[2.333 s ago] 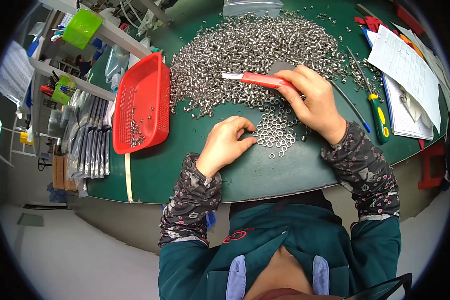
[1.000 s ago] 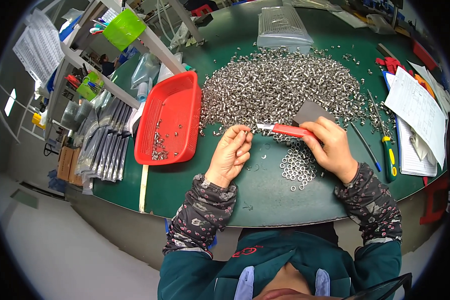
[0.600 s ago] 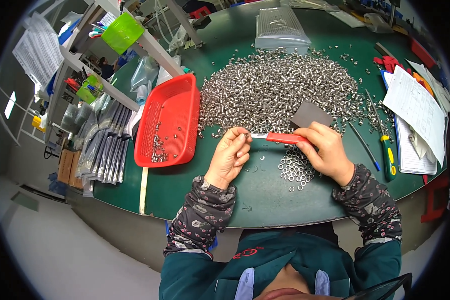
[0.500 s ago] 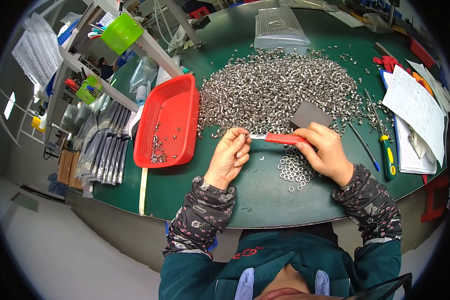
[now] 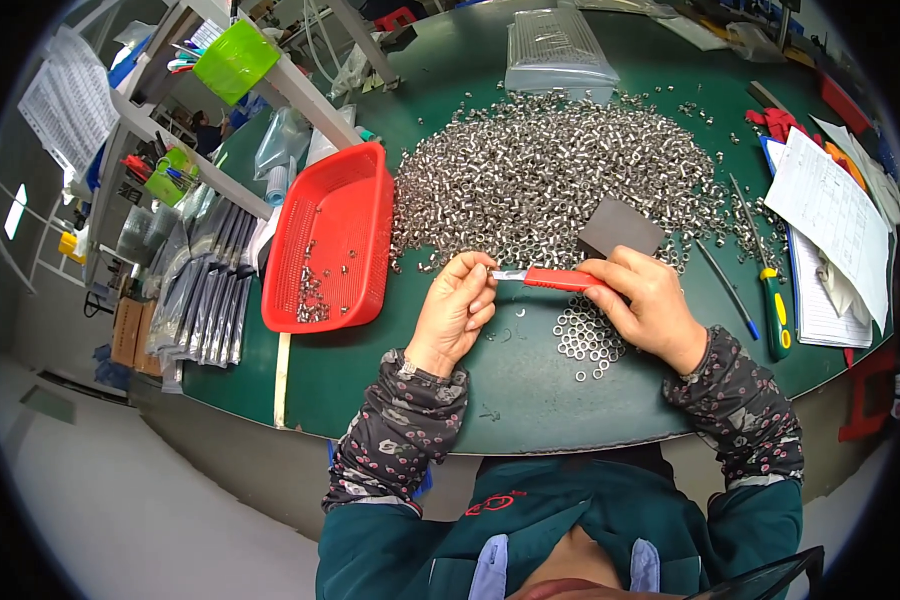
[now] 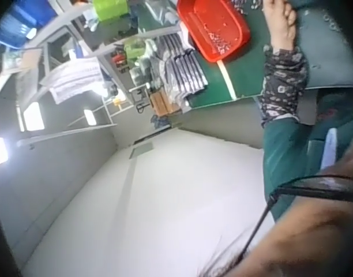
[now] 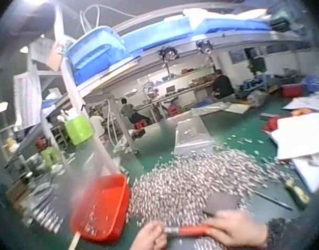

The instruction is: The recorder is cleaning and deburring small metal ring components using a scraper tool, a screwdriver, and an abrasive block at a workbench.

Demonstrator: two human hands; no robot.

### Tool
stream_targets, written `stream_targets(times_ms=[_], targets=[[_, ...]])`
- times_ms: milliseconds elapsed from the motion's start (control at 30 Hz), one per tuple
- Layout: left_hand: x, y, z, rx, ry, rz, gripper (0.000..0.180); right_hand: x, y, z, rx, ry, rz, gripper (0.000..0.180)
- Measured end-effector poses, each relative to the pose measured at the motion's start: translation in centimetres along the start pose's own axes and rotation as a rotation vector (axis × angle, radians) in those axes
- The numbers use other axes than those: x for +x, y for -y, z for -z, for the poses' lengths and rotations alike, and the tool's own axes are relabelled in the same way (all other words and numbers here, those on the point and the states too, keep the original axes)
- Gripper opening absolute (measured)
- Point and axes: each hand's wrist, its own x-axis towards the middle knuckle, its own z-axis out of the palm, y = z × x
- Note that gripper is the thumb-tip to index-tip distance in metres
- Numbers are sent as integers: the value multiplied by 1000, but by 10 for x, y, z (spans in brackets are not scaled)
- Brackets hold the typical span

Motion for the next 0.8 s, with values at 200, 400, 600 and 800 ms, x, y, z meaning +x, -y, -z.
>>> stream_targets(times_ms=[200,400,600,800], targets=[[0,1,-1,13,-41,-6,12,0,2,-1,-55,6,-1,17],[-2,1,-3,32,-79,-11,13,1,4,-1,-120,-19,47,18],[-2,1,-4,56,-116,-19,14,2,5,-1,-176,-30,78,19],[-2,1,-4,100,-113,-29,14,2,5,-2,-202,-53,110,20]])
